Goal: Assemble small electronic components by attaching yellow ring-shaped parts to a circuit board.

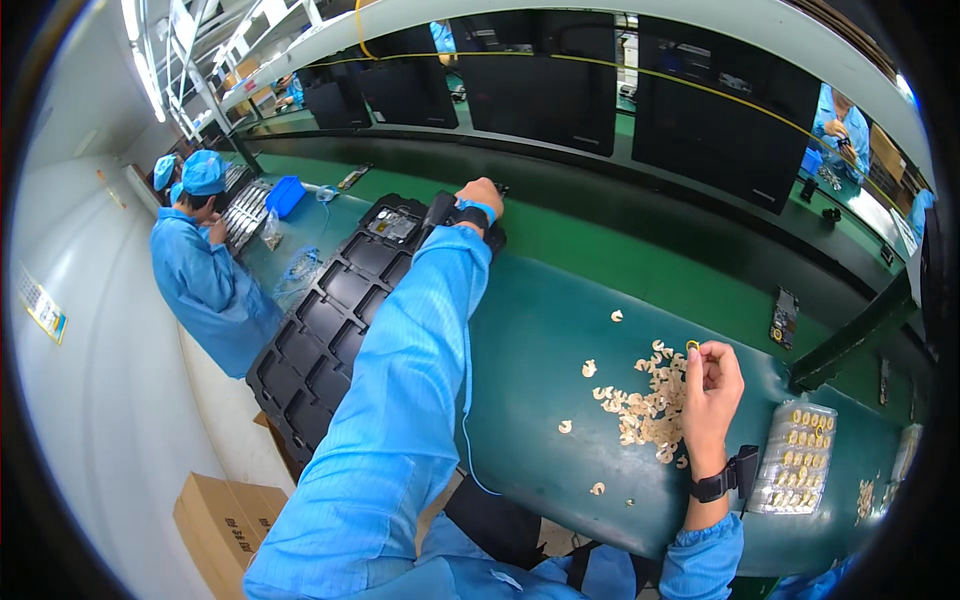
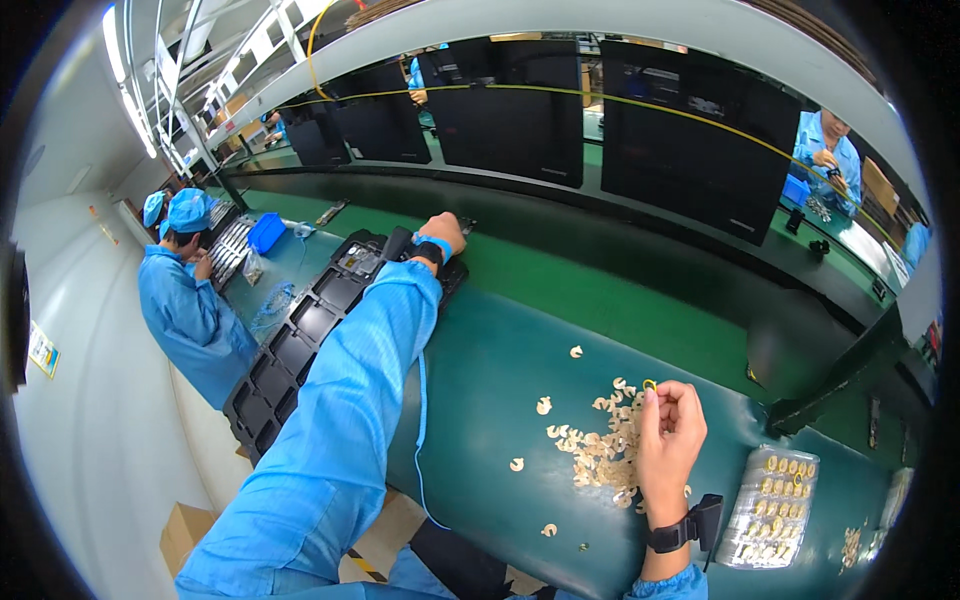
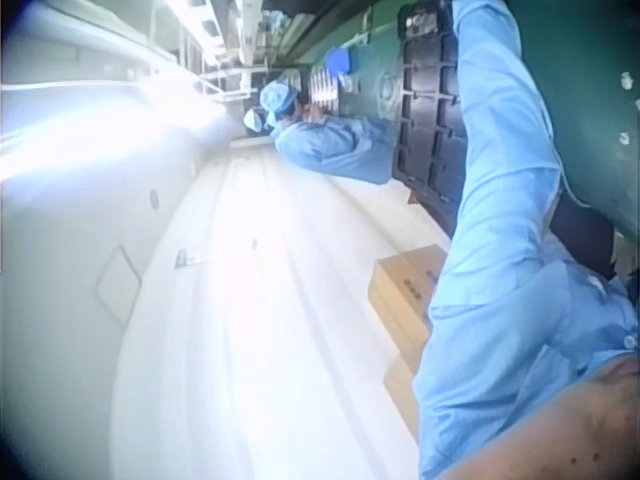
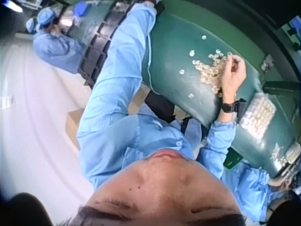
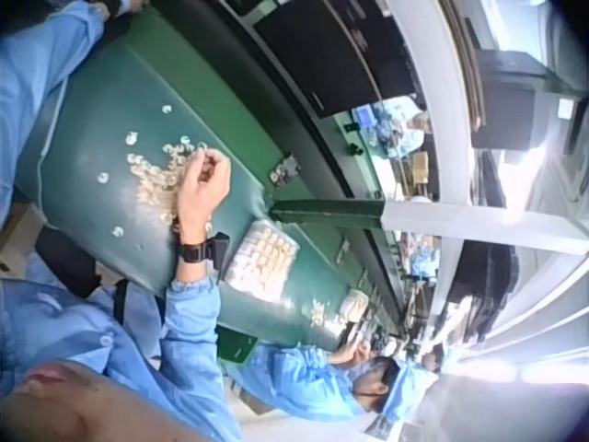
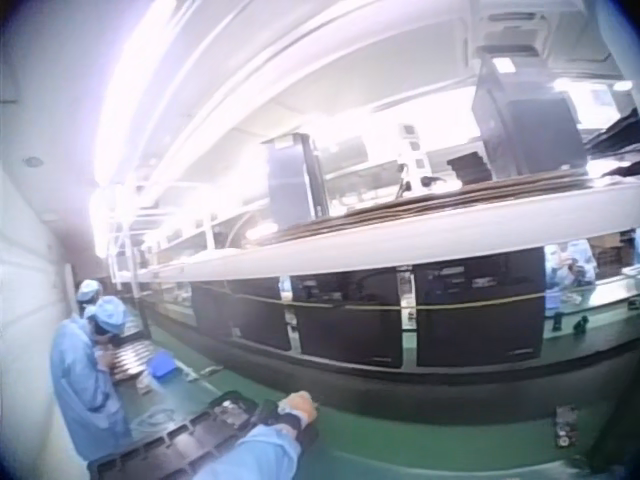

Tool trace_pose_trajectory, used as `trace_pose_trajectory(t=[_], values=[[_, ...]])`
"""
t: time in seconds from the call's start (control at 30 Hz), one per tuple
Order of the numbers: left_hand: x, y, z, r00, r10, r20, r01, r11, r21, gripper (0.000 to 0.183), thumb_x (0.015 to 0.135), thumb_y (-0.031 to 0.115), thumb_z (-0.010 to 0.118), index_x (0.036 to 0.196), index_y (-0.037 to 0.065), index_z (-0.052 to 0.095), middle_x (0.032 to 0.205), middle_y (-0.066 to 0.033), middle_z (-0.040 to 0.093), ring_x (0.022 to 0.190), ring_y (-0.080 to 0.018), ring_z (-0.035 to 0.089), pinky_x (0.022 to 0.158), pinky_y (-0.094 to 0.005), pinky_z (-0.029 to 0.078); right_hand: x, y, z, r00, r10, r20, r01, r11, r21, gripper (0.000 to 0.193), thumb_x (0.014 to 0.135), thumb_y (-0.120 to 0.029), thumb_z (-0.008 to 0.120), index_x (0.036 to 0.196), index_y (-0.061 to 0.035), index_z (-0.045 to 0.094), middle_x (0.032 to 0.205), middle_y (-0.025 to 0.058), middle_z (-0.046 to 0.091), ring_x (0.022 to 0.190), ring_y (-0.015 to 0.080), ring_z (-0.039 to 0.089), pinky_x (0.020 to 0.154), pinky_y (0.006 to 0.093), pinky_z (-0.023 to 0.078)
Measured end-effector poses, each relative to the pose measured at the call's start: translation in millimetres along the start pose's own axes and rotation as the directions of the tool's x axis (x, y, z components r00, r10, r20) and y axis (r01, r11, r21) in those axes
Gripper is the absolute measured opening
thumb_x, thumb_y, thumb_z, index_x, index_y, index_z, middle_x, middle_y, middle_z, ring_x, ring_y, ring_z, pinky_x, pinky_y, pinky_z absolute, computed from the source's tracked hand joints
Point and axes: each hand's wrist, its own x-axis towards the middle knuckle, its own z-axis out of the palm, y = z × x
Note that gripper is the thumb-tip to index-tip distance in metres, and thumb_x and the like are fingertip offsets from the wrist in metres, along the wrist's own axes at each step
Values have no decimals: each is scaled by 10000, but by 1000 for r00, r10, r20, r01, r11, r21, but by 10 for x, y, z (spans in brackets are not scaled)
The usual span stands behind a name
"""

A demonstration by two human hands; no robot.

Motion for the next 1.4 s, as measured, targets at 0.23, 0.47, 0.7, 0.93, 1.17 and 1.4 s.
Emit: trace_pose_trajectory(t=[0.23,0.47,0.7,0.93,1.17,1.4], values=[[97,-20,79,925,23,-379,-140,948,-286,350,821,175,792,1076,-57,734,1272,-322,651,1158,-484,677,1022,-508,567,18,49,47,999,-45,-26,46,998,35,73,1020,-28,679,990,-4,618,826,-27,562,663,18,506,570,203,390],[79,211,-27,935,-33,-354,-237,685,-689,244,843,79,752,1050,-50,737,941,-202,757,911,-369,762,804,-462,621,59,70,246,1000,-10,25,8,997,81,78,1008,-23,694,1024,-4,620,861,-18,591,688,13,525,582,193,414],[-1626,919,-427,814,562,146,89,128,-988,253,1002,109,730,1229,14,673,1068,-59,755,915,-143,738,762,-344,623,214,17,340,996,71,-48,-47,920,390,623,975,-45,752,1475,-33,381,977,67,689,772,63,625,692,218,519],[-2650,1242,168,698,705,123,98,76,-992,330,1009,76,709,1317,-31,658,1163,-104,760,979,-146,746,790,-299,641,412,111,415,973,154,-172,-15,787,617,758,979,11,725,1569,-53,253,1056,150,727,926,147,734,797,262,583],[-2691,1133,400,566,811,151,309,-38,-950,338,1095,138,571,1333,-98,616,1241,-195,730,1083,-265,748,959,-410,630,489,251,312,946,142,-292,76,778,624,674,980,91,664,1517,-46,281,979,109,712,931,137,726,822,247,571],[-2617,1065,325,579,808,106,300,-91,-950,360,1124,128,492,1389,-106,560,1278,-210,714,1117,-275,743,978,-402,619,588,97,173,866,-135,-482,101,990,-97,334,956,-104,761,1261,-52,635,1161,99,615,948,174,614,780,320,519]])
